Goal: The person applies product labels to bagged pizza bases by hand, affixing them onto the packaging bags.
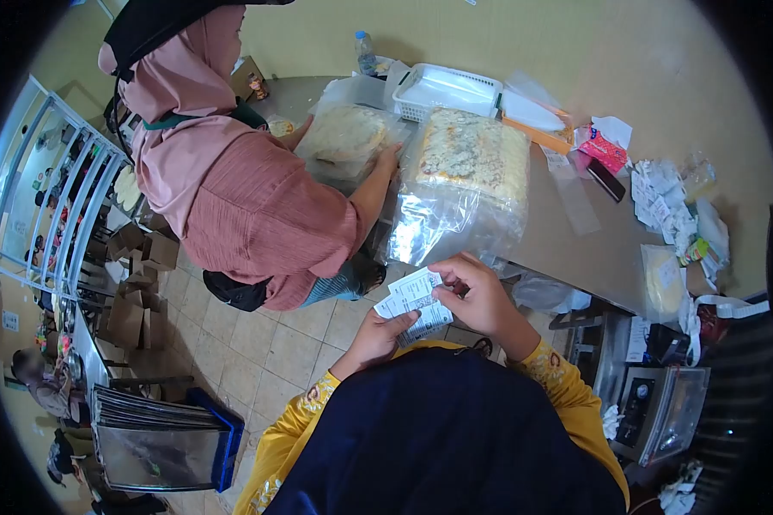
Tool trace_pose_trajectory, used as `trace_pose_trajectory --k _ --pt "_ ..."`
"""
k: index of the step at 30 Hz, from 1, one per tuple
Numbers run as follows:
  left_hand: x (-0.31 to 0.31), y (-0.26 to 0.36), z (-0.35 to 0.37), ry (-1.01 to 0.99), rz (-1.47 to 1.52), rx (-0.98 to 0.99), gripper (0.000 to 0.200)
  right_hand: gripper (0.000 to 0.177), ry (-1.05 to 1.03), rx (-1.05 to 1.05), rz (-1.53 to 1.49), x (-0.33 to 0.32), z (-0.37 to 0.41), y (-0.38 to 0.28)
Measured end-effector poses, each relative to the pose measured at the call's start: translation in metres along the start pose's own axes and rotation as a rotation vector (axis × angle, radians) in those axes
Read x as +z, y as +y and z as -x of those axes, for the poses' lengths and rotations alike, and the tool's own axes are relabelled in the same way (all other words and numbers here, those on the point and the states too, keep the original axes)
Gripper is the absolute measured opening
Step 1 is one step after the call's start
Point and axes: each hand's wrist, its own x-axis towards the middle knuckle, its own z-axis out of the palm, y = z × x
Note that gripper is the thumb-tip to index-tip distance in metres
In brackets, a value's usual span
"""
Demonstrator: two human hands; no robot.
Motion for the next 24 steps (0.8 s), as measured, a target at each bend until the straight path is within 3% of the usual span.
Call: trace_pose_trajectory --k 12,15,18,24 --pt "-0.011 0.003 0.007 -0.067 -0.132 0.004 0.030 0.037 -0.096 0.073 0.058 0.002 0.000 -0.007" --pt "0.000 0.005 0.008 -0.011 -0.010 -0.030 0.031 0.033 -0.101 0.011 0.318 0.000 0.002 -0.006" --pt "0.005 0.004 0.005 0.000 0.094 -0.062 0.033 0.027 0.006 -0.078 0.395 0.003 0.008 -0.006" --pt "0.009 0.000 0.001 -0.011 0.300 -0.228 0.039 0.009 0.091 -0.092 0.238 0.006 0.017 0.019"
